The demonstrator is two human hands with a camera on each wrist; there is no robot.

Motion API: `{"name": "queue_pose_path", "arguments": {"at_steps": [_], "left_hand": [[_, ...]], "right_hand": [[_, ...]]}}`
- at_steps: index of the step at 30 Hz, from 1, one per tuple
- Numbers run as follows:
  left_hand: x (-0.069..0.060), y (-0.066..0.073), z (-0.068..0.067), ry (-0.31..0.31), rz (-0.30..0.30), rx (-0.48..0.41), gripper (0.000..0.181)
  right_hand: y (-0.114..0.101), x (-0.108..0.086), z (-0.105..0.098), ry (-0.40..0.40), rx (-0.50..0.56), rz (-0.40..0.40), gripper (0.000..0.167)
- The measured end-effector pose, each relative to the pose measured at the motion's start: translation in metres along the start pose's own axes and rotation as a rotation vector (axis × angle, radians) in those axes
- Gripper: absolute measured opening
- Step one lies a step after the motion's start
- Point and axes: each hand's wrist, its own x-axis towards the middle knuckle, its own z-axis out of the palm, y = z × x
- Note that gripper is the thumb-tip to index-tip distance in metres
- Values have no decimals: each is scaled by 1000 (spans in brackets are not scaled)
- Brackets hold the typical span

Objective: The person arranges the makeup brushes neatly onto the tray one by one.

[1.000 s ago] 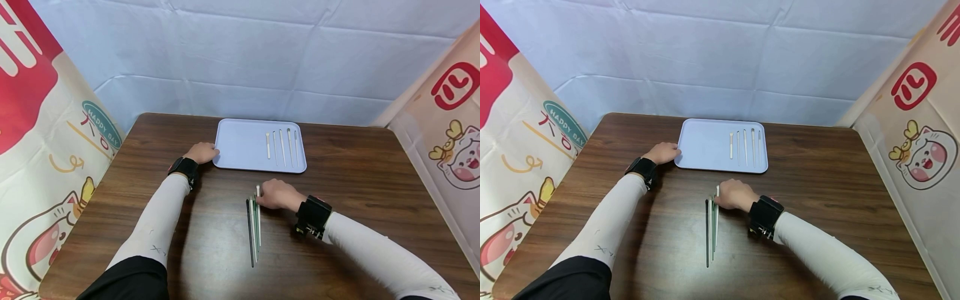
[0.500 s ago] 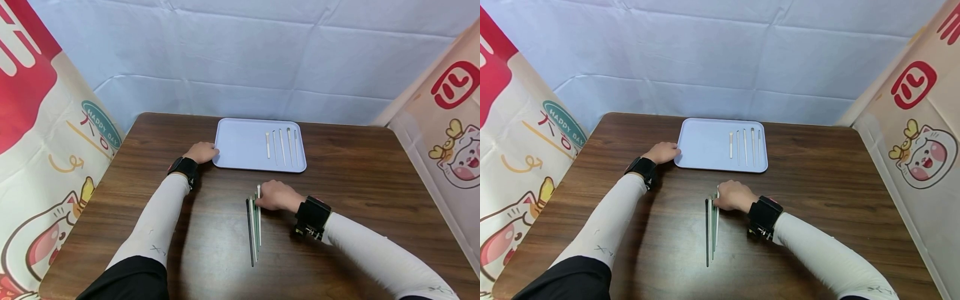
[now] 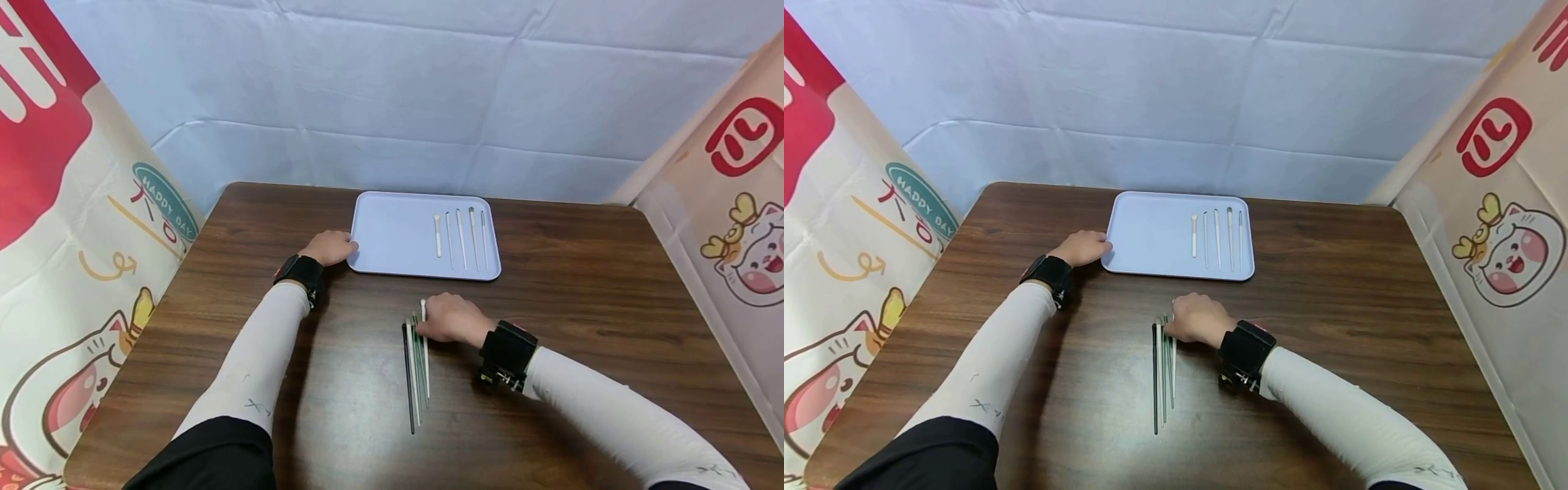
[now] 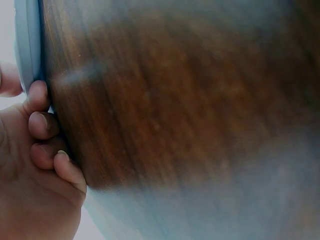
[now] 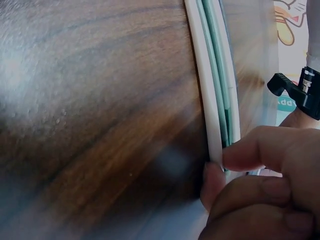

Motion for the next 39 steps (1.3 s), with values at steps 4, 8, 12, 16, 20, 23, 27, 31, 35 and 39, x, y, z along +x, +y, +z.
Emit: {"name": "queue_pose_path", "arguments": {"at_steps": [4,8,12,16,20,23,27,31,35,39], "left_hand": [[-1,0,-1,2,0,-8,58],[-1,0,-2,2,0,-7,58],[-1,0,-2,6,-2,-11,59],[-2,1,-2,6,-7,-14,59],[-3,1,-2,11,-11,-20,58],[-3,0,-2,11,-11,-22,59],[-3,0,-1,6,-11,-23,59],[-3,0,-1,6,-14,-23,59],[-3,1,-1,5,-15,-16,59],[-2,2,-1,7,-11,-12,58]], "right_hand": [[-2,0,0,12,-4,15,42],[-4,1,0,9,-6,26,42],[-2,2,1,13,-9,17,42],[0,2,0,9,-7,10,42],[-1,0,-4,4,-5,10,42],[-1,-2,-7,7,-1,7,43],[-1,-4,-9,6,3,-3,44],[-1,-5,-11,3,10,-11,44],[-1,-6,-13,9,12,-14,43],[-1,-5,-14,7,13,-10,42]]}}
